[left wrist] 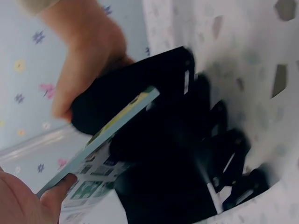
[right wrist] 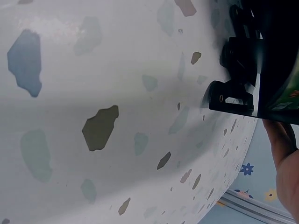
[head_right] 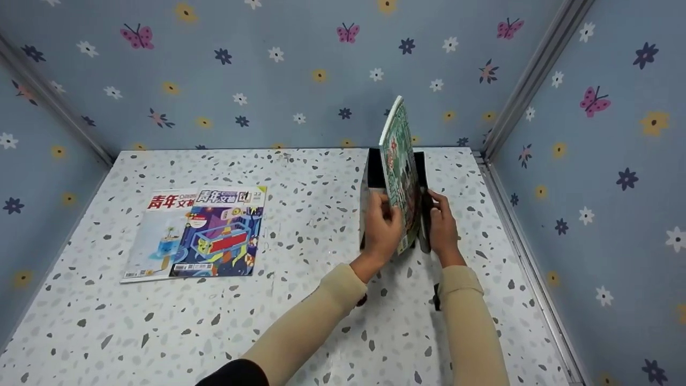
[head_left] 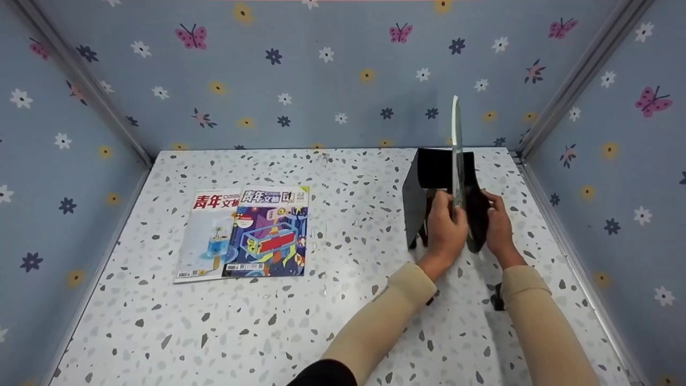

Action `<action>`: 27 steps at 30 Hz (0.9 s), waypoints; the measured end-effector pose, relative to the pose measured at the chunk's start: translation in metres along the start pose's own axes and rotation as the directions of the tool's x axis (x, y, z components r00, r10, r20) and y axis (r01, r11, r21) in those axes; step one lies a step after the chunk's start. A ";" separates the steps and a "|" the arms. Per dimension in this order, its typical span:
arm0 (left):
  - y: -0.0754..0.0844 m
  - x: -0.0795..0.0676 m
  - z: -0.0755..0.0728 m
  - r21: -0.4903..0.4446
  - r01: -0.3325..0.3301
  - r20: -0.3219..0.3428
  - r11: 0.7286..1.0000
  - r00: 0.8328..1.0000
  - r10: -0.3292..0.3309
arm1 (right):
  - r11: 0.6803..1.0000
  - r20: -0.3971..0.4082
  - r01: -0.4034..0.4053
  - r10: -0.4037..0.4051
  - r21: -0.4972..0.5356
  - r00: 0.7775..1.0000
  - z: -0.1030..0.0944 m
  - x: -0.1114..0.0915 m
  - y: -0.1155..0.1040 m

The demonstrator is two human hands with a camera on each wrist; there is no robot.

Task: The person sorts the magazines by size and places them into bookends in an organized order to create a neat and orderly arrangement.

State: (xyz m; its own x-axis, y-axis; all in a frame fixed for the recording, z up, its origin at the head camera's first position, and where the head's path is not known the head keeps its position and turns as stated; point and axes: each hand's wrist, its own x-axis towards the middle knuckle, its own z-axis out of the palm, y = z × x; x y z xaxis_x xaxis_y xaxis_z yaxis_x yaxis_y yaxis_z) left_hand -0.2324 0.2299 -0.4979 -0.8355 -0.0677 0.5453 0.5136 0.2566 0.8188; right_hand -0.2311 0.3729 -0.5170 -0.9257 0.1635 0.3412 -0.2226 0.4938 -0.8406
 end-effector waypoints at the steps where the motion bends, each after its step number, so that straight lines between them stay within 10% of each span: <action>1: -0.001 -0.003 0.002 0.013 -0.004 0.008 1.000 1.000 0.004 | 1.000 -0.002 0.005 -0.005 0.002 1.000 0.000 0.000 0.000; 7: -0.009 -0.022 0.008 0.006 -0.037 0.022 0.999 0.999 0.037 | 1.000 -0.006 -0.009 0.009 0.018 1.000 0.001 0.000 0.000; 14: -0.013 -0.028 0.011 -0.139 0.050 0.083 0.989 0.996 -0.038 | 0.961 0.052 -0.256 0.252 0.108 0.966 -0.004 0.007 0.002; 27: -0.008 -0.019 0.007 -0.250 0.211 0.187 0.945 0.968 -0.166 | 0.961 0.063 -0.220 0.213 0.168 0.975 -0.004 0.008 0.006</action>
State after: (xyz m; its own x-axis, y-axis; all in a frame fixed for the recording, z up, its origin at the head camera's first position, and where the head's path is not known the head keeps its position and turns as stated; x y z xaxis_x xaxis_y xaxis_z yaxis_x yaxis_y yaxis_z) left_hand -0.2215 0.2358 -0.5162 -0.9308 0.0722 0.3583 0.3583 -0.0133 0.9335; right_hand -0.2384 0.3805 -0.5180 -0.9693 0.2103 0.1275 -0.0614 0.2947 -0.9536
